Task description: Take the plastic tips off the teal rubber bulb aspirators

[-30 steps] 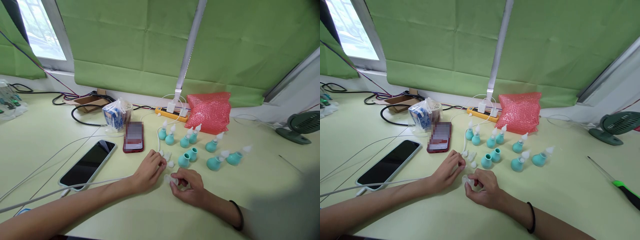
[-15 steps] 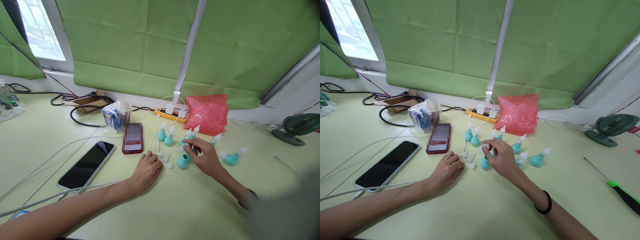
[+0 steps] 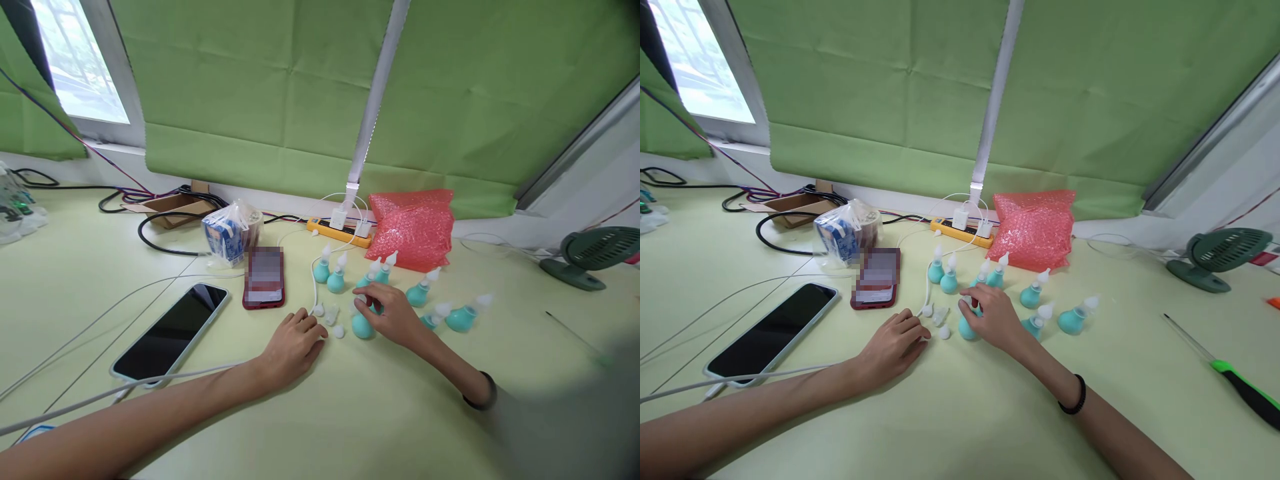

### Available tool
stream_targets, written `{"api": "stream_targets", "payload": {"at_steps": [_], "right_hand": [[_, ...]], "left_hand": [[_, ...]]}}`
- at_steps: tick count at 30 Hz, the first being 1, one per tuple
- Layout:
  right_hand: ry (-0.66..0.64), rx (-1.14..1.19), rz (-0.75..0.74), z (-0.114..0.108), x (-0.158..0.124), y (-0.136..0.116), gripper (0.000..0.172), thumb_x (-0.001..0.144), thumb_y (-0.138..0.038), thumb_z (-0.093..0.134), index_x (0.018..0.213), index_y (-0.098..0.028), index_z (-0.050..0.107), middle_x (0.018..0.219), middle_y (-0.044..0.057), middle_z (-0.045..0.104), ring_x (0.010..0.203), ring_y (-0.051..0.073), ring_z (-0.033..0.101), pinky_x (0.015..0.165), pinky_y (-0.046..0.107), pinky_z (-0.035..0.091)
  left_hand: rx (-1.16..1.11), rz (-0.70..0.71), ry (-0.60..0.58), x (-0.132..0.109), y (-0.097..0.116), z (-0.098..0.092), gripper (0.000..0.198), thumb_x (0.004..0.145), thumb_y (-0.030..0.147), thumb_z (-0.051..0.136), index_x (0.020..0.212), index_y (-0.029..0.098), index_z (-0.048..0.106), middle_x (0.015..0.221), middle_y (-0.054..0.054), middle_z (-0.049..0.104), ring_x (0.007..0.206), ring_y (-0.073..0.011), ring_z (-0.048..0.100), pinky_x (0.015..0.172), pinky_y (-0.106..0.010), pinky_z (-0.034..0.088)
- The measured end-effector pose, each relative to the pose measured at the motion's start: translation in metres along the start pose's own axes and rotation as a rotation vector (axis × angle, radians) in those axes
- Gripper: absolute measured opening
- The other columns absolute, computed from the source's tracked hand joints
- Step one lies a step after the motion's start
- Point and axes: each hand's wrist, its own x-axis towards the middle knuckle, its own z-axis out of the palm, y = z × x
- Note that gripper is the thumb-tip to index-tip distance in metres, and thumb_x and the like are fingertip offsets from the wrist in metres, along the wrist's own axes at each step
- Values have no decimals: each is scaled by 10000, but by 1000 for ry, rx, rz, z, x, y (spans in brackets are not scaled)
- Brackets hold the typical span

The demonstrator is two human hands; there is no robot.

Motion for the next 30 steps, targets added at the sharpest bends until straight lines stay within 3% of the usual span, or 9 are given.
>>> {"api": "stream_targets", "payload": {"at_steps": [8,12,16,20,25,28,30], "right_hand": [[39,-5,-92,7,-2,1,164,765,-236,486,815,-151,617,597,8,569,560,127,515,616,278,372],[239,-5,-119,2,0,4,145,757,-222,489,814,-151,602,595,6,522,534,123,486,587,274,395],[413,-110,-39,-7,5,12,244,750,-266,507,956,-167,591,846,72,517,732,176,511,674,317,428],[294,-220,31,-8,8,21,309,770,-343,484,1045,-233,573,1071,86,449,905,231,469,782,388,412],[126,-233,53,4,7,31,349,807,-383,418,1071,-208,562,1049,105,471,965,266,433,784,423,412],[180,-196,22,9,8,33,349,794,-353,444,1061,-163,564,973,112,481,951,260,416,798,421,407],[310,-181,3,6,8,30,323,775,-319,473,1047,-170,564,943,104,467,933,253,413,801,424,402]], "left_hand": [[-136,93,124,-1,-2,4,227,817,68,335,847,153,544,841,-67,568,788,-168,492,689,-285,443],[-175,96,112,-2,0,3,213,807,82,336,862,147,531,853,-73,556,788,-165,517,694,-279,455],[-134,142,55,-4,1,2,195,778,96,366,883,146,523,849,-81,562,786,-174,533,700,-295,458],[-119,213,19,-4,2,1,214,782,100,364,936,144,506,905,-93,570,864,-189,532,756,-317,453],[-133,263,-6,-5,2,1,214,786,109,371,965,131,487,1088,-126,521,1052,-194,469,877,-304,420],[-130,266,-15,-6,2,0,210,785,123,382,967,130,487,1127,-135,503,1082,-197,450,900,-312,408],[-130,260,-1,-5,3,-2,202,788,138,386,962,138,489,1123,-132,504,1069,-202,455,896,-331,407]]}}
